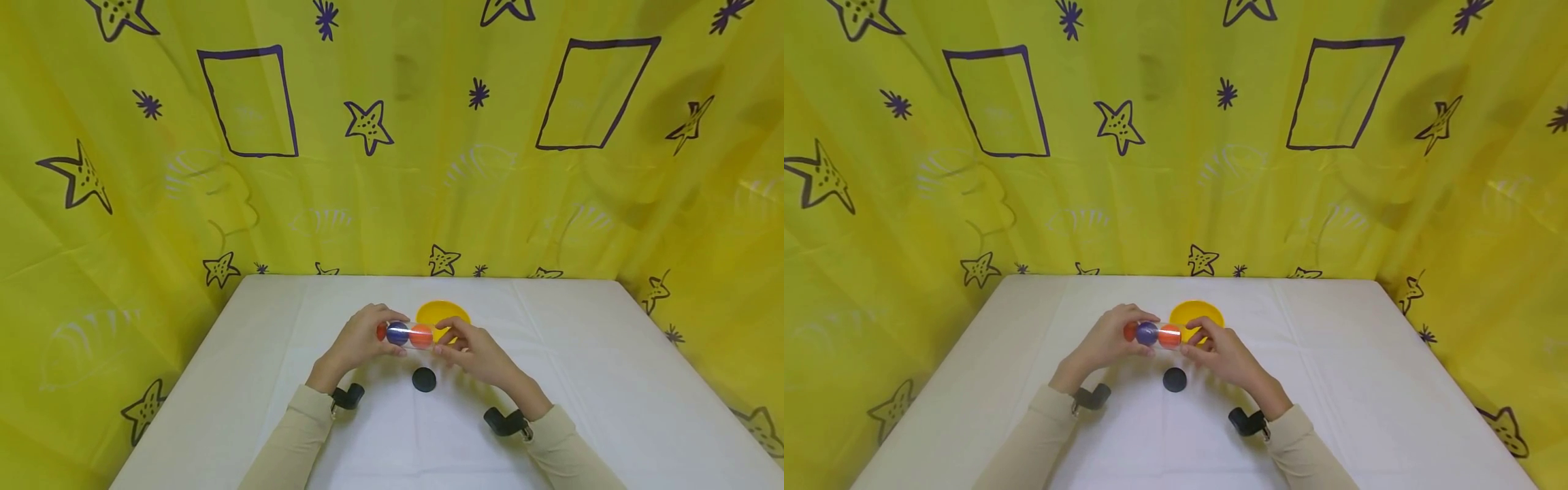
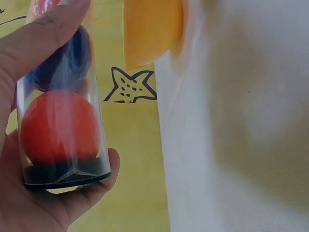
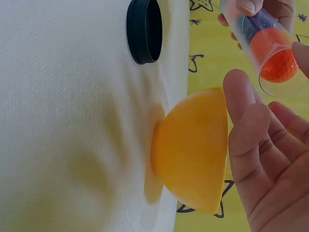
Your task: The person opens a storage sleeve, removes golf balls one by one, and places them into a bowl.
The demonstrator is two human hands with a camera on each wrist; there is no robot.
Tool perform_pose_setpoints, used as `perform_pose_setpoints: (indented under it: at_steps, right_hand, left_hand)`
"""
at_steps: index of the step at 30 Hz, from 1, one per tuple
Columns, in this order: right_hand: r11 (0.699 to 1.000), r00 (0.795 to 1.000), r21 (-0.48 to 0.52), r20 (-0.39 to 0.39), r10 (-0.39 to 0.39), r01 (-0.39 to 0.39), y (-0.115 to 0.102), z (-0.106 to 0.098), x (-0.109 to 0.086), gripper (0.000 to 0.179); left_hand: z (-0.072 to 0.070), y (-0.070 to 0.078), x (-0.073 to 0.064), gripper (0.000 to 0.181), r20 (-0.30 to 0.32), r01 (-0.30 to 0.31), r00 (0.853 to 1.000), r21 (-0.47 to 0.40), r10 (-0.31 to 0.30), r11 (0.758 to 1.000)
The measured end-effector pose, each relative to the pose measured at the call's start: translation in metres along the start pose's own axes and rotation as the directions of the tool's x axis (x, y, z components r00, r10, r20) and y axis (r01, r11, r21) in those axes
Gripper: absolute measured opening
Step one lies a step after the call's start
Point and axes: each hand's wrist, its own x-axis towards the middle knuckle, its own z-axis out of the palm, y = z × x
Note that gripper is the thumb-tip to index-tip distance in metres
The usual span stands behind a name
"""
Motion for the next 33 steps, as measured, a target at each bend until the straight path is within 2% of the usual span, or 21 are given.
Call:
perform_pose_setpoints:
  at_steps: [12, 20, 33]
  right_hand:
    - [1.0, 1.0, -0.017, -0.009, 0.001, -0.001, -0.0003, 0.0015, 0.0003, 0.046]
    - [1.0, 1.0, -0.009, -0.003, 0.018, -0.018, -0.0007, 0.0009, 0.0002, 0.045]
    - [1.0, 1.0, -0.004, -0.01, 0.007, -0.007, 0.0014, -0.0009, -0.0002, 0.042]
  left_hand:
    - [-0.0024, 0.0055, 0.0, 0.057, -0.003, -0.048, 0.999, 0.105, 0.049, 0.993]
    - [-0.0045, 0.0082, -0.0015, 0.055, 0.014, -0.052, 0.999, 0.105, 0.051, 0.993]
    - [-0.006, 0.0091, -0.0007, 0.052, -0.012, -0.031, 0.999, 0.094, 0.032, 0.995]
